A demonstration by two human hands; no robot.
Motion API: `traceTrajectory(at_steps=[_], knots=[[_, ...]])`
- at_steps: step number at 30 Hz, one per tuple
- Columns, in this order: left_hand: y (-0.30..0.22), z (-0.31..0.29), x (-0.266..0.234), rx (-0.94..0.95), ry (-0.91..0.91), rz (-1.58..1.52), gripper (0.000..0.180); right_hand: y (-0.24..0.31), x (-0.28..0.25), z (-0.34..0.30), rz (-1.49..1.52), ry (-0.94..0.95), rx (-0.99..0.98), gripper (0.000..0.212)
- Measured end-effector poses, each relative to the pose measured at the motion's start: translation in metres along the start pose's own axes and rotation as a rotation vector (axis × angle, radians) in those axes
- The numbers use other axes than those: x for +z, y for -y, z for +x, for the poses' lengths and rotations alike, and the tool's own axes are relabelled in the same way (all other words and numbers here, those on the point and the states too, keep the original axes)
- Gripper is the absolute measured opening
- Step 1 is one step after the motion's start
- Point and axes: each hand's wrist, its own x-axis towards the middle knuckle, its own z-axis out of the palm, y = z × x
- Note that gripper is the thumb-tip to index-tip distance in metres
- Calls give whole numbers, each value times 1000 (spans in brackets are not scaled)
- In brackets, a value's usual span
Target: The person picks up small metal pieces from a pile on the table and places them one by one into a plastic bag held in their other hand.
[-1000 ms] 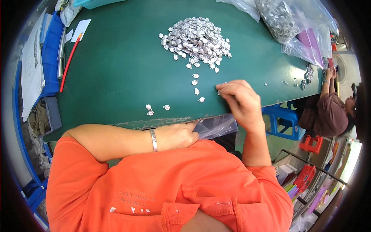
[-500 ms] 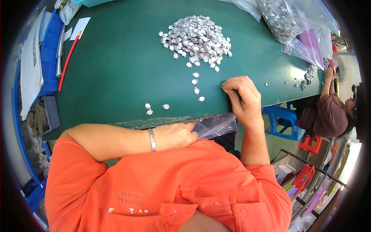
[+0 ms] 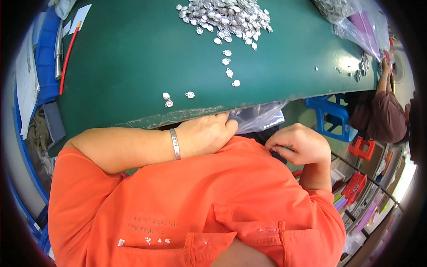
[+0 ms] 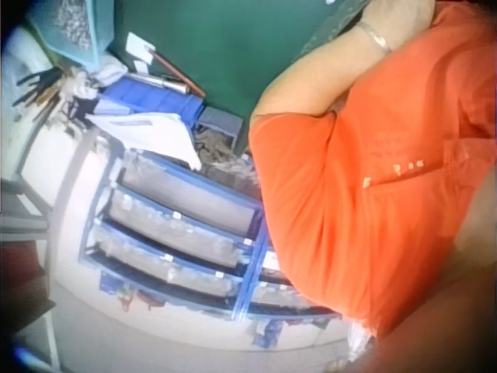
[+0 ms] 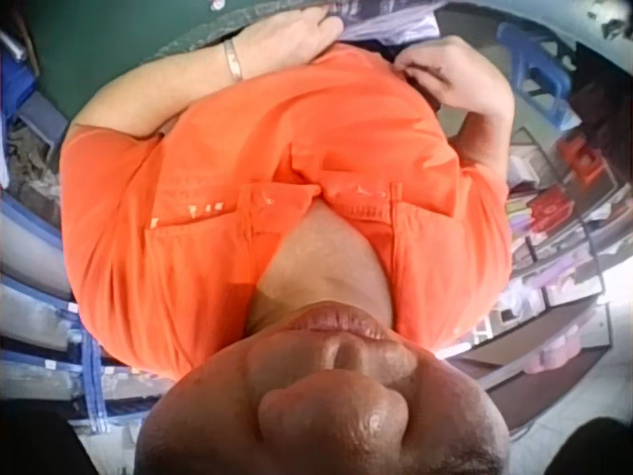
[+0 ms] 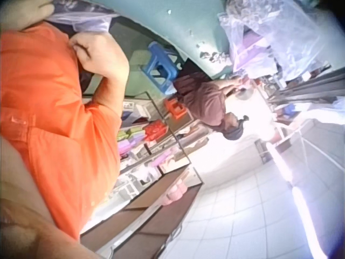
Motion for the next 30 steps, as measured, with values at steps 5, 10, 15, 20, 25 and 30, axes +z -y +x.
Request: traceTrajectory(at_steps=[5, 10, 15, 20, 25, 30], knots=[[0, 0, -2, 57, -103, -27, 20, -21, 40, 0, -85, -192, 11, 23], [-3, 2, -5, 125, -167, -32, 26, -44, 88, 52, 29, -423, -47, 29], [-1, 1, -1, 249, -291, -42, 24, -77, 97, 107, 12, -477, -48, 24], [0, 2, 5, 290, -329, 9, 21, -87, 98, 144, -178, -694, -354, 27], [3, 5, 4, 311, -323, 18, 21, -76, 86, 161, -166, -716, -312, 25], [3, 3, 5, 319, -309, 14, 20, -75, 83, 167, -156, -712, -295, 23]])
